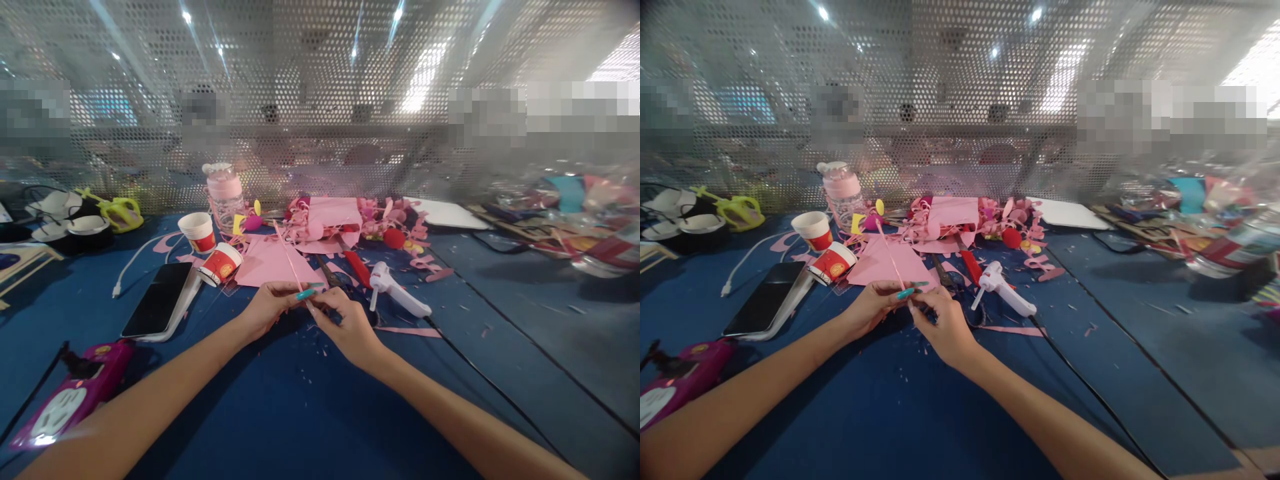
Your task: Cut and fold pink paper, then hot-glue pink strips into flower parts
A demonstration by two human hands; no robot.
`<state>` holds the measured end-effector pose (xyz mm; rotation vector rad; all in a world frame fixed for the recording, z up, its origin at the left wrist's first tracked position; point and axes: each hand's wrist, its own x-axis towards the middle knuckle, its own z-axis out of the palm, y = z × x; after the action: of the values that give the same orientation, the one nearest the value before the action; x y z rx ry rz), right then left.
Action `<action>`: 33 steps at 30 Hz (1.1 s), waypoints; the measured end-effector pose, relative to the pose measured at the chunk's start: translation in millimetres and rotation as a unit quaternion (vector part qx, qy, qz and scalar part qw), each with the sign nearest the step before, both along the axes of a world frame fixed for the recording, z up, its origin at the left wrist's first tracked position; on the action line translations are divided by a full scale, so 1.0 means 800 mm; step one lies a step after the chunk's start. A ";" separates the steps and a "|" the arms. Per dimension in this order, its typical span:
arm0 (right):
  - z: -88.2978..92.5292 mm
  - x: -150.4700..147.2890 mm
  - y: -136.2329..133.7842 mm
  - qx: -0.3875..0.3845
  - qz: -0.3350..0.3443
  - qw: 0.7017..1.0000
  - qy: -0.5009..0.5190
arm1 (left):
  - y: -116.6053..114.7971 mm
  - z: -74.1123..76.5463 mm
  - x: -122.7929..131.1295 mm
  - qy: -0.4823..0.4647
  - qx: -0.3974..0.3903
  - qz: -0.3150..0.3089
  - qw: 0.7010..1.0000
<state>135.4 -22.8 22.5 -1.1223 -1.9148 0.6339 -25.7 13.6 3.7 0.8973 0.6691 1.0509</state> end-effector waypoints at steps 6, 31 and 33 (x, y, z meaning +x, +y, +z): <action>0.000 0.003 0.001 -0.006 -0.015 1.000 -0.016 | 0.007 0.000 -0.005 -0.048 0.012 0.022 0.999; 0.002 0.009 0.006 0.107 0.010 0.985 -0.132 | 0.038 0.025 -0.030 -0.065 0.033 0.140 0.987; 0.004 0.010 0.005 0.100 0.008 0.986 -0.132 | 0.039 0.024 -0.030 -0.070 0.028 0.149 0.986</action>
<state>143.3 -18.6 25.8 -1.1057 -2.1587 0.3038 -49.6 45.1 22.6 0.7773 0.6705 1.3933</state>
